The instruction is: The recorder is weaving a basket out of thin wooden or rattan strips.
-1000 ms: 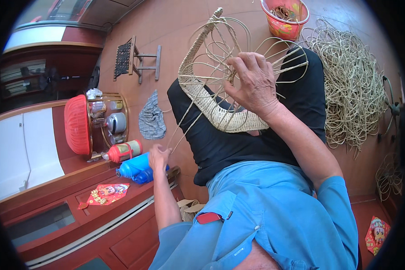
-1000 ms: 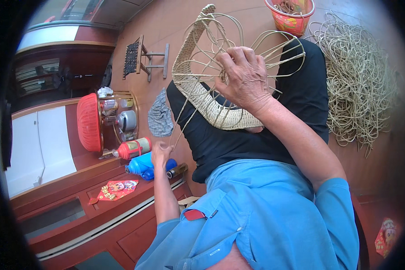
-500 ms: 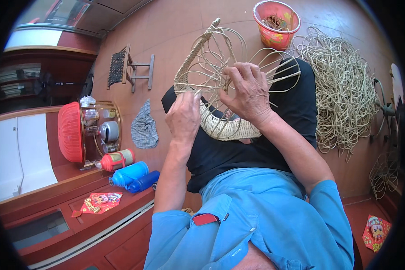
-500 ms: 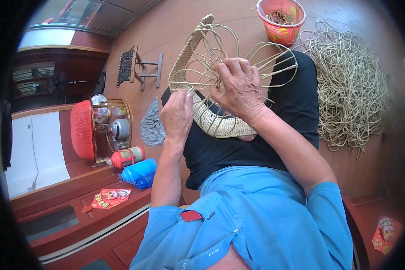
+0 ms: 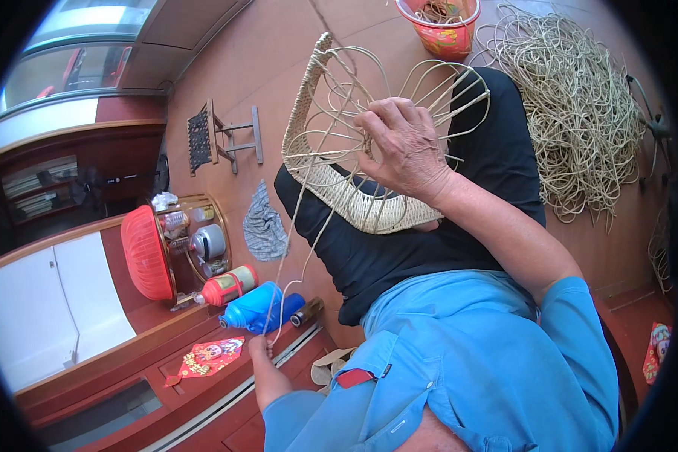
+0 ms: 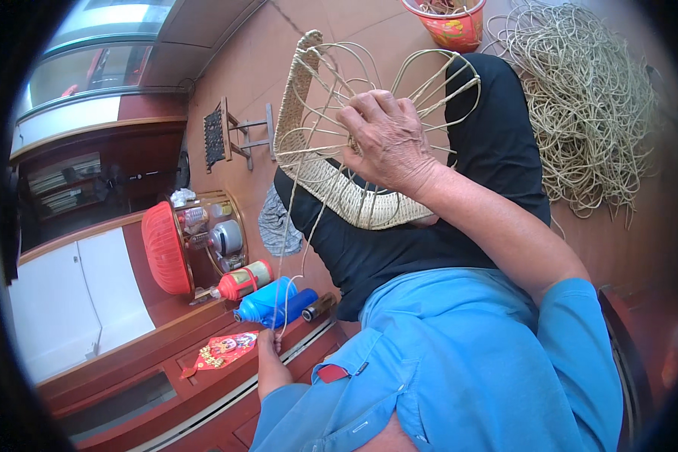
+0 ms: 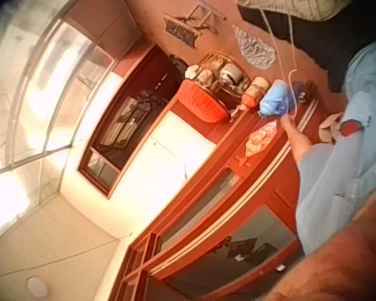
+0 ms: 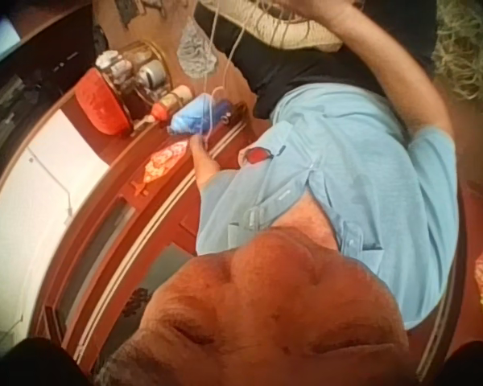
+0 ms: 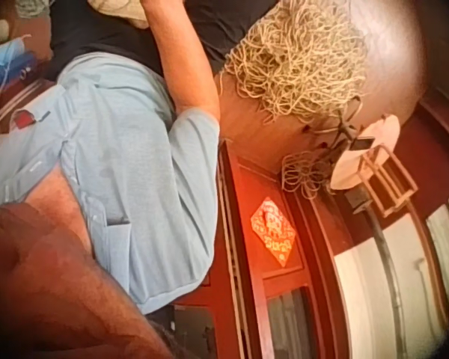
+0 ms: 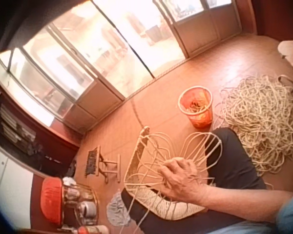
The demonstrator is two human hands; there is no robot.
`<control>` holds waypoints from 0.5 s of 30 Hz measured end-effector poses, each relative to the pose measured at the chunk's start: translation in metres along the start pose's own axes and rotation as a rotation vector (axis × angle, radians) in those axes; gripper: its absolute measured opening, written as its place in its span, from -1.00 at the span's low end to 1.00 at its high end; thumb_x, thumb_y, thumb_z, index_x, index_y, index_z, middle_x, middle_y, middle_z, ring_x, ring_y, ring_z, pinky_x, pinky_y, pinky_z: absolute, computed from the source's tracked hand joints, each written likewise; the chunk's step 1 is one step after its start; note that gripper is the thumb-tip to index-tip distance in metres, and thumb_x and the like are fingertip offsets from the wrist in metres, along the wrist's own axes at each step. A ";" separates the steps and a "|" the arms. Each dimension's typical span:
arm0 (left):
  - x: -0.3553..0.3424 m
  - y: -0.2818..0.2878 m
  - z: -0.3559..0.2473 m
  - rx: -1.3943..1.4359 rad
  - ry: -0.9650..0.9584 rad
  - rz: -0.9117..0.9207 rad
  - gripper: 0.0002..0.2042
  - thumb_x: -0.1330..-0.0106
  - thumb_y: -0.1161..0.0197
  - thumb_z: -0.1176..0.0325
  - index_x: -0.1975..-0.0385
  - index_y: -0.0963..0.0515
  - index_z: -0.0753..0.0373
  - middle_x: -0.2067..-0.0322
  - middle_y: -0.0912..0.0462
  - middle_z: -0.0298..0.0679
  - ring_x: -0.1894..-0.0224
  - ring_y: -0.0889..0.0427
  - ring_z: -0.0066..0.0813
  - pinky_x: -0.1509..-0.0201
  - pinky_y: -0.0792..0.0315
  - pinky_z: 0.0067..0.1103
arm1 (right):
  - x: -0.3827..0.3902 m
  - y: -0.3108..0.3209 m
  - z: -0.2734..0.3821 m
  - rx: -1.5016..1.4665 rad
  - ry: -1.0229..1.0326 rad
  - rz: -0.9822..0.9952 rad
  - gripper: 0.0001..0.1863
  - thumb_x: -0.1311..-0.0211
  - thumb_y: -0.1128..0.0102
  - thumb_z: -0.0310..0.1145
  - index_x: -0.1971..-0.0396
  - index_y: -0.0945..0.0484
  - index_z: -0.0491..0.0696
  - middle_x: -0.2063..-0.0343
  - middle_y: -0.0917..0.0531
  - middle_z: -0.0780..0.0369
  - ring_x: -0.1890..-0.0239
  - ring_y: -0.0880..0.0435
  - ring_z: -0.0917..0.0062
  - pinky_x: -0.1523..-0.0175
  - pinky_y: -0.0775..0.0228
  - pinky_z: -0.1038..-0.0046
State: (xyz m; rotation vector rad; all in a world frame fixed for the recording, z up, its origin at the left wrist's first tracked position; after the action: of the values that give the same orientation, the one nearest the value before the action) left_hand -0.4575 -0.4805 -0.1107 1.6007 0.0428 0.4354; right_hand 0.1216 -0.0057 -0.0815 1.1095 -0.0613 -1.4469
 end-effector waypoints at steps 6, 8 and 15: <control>0.220 -0.048 -0.168 0.151 -1.281 0.032 -0.63 -0.70 -0.17 0.17 -0.11 -0.70 0.39 0.04 -0.78 0.17 -0.04 -0.77 0.13 -0.22 -0.56 -0.17 | -0.003 -0.001 0.003 0.051 0.024 0.021 -0.52 -0.10 -0.52 -0.16 -0.06 -0.65 0.14 -0.04 -0.61 0.30 -0.22 -0.57 0.34 -0.19 -0.42 0.18; 0.338 -0.033 -0.214 0.404 -1.556 -0.021 -0.72 -0.70 -0.23 0.23 0.00 -0.72 0.34 0.15 -0.79 0.03 0.00 -0.76 -0.06 -0.14 -0.56 -0.28 | -0.005 -0.001 0.005 0.039 0.018 0.002 -0.51 -0.09 -0.55 -0.14 -0.05 -0.65 0.15 -0.04 -0.61 0.28 -0.23 -0.56 0.31 -0.23 -0.42 0.16; 0.425 -0.050 -0.253 0.293 -1.765 -0.126 -0.73 -0.63 -0.29 0.20 0.31 -0.63 0.24 0.35 -0.66 -0.06 0.27 -0.68 0.07 0.10 -0.52 -0.16 | -0.006 -0.007 0.019 0.051 0.017 0.019 -0.50 -0.08 -0.58 -0.13 -0.05 -0.66 0.16 -0.04 -0.62 0.29 -0.24 -0.56 0.29 -0.25 -0.43 0.15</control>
State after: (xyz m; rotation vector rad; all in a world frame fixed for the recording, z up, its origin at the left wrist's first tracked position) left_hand -0.1291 -0.1120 -0.0497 1.7517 -1.1454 -1.2037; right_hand 0.1029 -0.0098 -0.0723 1.1595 -0.0976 -1.4255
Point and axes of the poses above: each hand's wrist, its own x-axis away from the middle knuckle, its own y-axis out of the back of the hand, z = x × y, the point moved 1 cm from there along -x, towards the middle knuckle
